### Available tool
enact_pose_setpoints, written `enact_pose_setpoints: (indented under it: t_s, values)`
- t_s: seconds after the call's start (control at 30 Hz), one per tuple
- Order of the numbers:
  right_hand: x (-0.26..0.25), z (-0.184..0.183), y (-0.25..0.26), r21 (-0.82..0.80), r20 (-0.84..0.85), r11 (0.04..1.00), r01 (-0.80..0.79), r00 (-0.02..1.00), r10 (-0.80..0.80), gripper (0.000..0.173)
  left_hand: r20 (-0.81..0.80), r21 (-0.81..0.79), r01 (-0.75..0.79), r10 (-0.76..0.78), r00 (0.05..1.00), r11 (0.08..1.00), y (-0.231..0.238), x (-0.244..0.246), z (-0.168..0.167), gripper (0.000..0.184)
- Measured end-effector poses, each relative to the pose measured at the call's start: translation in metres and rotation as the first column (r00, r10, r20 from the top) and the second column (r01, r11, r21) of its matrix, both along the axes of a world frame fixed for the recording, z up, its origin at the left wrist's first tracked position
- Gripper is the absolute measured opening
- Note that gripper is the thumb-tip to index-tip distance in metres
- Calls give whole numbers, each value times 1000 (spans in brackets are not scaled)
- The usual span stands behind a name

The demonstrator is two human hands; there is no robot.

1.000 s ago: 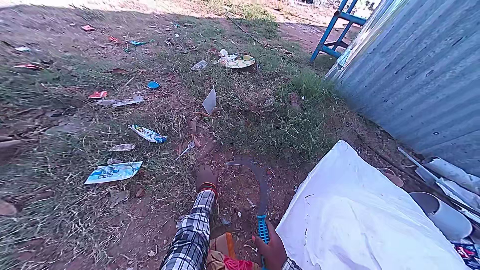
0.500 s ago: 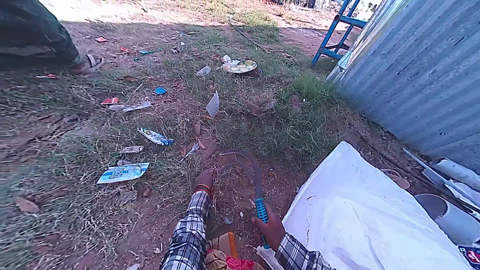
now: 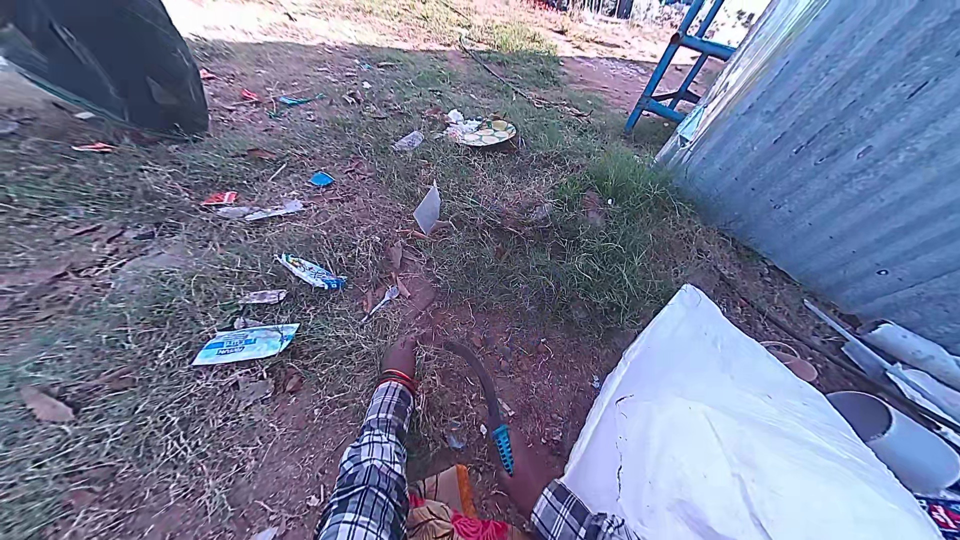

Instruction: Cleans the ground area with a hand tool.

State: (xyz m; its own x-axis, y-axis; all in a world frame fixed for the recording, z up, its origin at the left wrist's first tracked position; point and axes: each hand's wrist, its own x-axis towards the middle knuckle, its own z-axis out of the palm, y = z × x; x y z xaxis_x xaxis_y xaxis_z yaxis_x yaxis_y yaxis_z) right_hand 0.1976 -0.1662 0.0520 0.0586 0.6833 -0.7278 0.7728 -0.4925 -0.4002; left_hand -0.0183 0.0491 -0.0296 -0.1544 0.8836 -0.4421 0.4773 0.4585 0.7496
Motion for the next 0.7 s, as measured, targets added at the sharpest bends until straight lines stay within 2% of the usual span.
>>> enact_pose_setpoints:
  t_s: [0.07, 0.13, 0.27, 0.33, 0.4, 0.47, 0.53, 0.7]
  values:
    - [8, 9, -10, 34, -35, 998, 58, 998, -57, 68, 2, -10, 1, -1, 1000, 1000, 0, -2, -4, 52]
    - [14, 21, -3, 142, -80, 979, 145, 988, -135, 69, -15, -1, 21, -21, 1000, 1000, 2, 1, -5, 52]
    - [7, 39, 41, 441, -224, 848, 295, 951, -214, 71, -20, 5, 22, -22, 1000, 1000, 2, -1, -5, 52]
    - [-4, 38, 62, 511, -249, 798, 320, 943, -219, 72, -24, 8, 40, -40, 999, 999, 3, -2, -4, 53]
    - [-14, 22, 69, 437, -136, 871, 224, 974, -183, 72, -21, 2, 51, -51, 998, 999, 1, -2, -2, 53]
    - [-14, 2, 57, 188, -1, 980, 60, 998, -61, 71, -18, -4, 60, -60, 998, 998, 0, -3, -3, 52]
    - [-10, -7, 31, 42, -10, 999, 26, 1000, -25, 74, -14, 3, 63, -63, 998, 998, 3, -6, -3, 51]
    - [4, 5, 4, 14, -118, 994, 106, 988, -104, 66, -1, 9, 16, -16, 1000, 1000, 0, -3, -8, 50]
